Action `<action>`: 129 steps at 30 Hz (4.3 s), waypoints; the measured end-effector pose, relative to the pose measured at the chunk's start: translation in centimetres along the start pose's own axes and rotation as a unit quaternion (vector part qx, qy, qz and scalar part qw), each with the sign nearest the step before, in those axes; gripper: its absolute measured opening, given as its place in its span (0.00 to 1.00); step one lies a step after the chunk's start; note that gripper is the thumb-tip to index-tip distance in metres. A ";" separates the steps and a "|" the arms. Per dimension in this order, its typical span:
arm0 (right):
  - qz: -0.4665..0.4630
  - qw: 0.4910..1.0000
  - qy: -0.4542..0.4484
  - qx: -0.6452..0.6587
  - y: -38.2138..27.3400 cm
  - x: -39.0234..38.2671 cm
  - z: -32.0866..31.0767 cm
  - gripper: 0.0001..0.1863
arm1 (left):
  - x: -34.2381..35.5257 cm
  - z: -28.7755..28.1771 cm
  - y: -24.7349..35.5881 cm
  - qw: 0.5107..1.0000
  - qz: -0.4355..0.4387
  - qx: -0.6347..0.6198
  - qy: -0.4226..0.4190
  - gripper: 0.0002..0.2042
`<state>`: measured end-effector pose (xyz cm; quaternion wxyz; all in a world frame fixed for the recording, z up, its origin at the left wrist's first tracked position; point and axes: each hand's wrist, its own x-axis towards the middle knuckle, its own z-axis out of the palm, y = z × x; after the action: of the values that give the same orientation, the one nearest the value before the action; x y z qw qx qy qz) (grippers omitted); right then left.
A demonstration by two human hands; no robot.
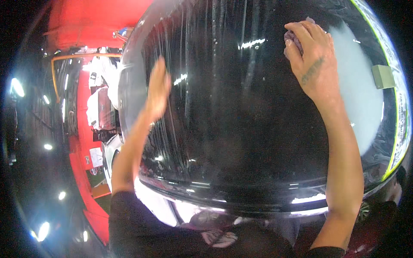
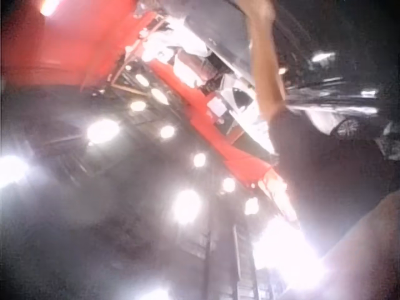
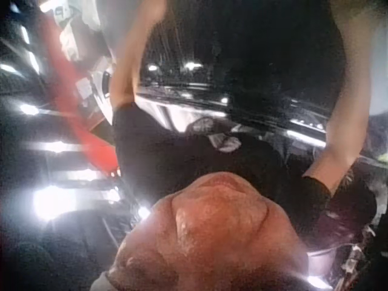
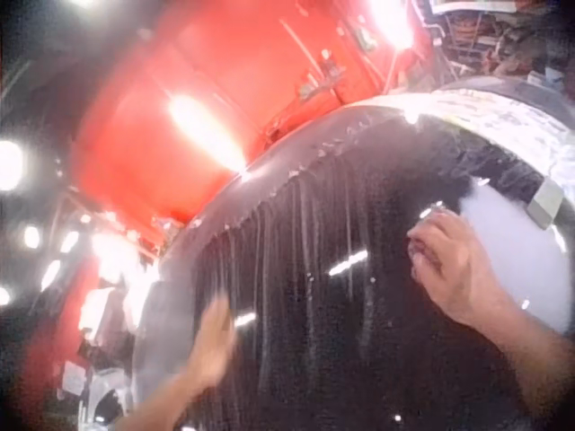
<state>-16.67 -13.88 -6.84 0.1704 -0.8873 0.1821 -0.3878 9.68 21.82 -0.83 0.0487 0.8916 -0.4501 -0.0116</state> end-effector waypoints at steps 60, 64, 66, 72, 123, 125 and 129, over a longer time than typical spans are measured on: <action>0.169 0.947 0.145 0.233 0.7 1.2 2.2 0.10 | 5.0 4.5 24.9 0.980 0.196 0.023 -0.033 0.36; 0.178 0.959 0.108 0.191 -0.2 1.2 1.6 0.10 | -13.1 1.8 24.5 0.969 0.156 0.012 -0.190 0.40; 0.170 0.975 0.063 0.131 0.4 0.9 1.3 0.11 | -5.3 1.7 24.7 0.956 0.157 0.111 -0.223 0.42; 0.114 0.987 -0.010 0.109 -4.6 1.2 1.4 0.15 | 28.8 4.3 9.8 0.993 0.082 0.003 0.082 0.30; 0.079 0.992 -0.091 0.029 6.8 0.1 3.5 0.20 | -11.5 1.2 -2.6 0.997 -0.056 0.010 -0.058 0.36; 0.063 0.991 -0.098 0.059 7.5 0.0 5.7 0.20 | -2.5 -0.7 -10.1 0.993 -0.094 -0.028 0.068 0.28; 0.057 0.991 -0.111 0.059 11.5 0.2 7.2 0.21 | 4.5 2.7 -14.2 0.989 -0.086 0.100 0.064 0.20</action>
<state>-13.34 -22.88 -16.40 0.2629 -0.9015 0.1893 -0.2870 23.54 26.37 -4.75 -0.0129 0.9263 -0.3666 0.0860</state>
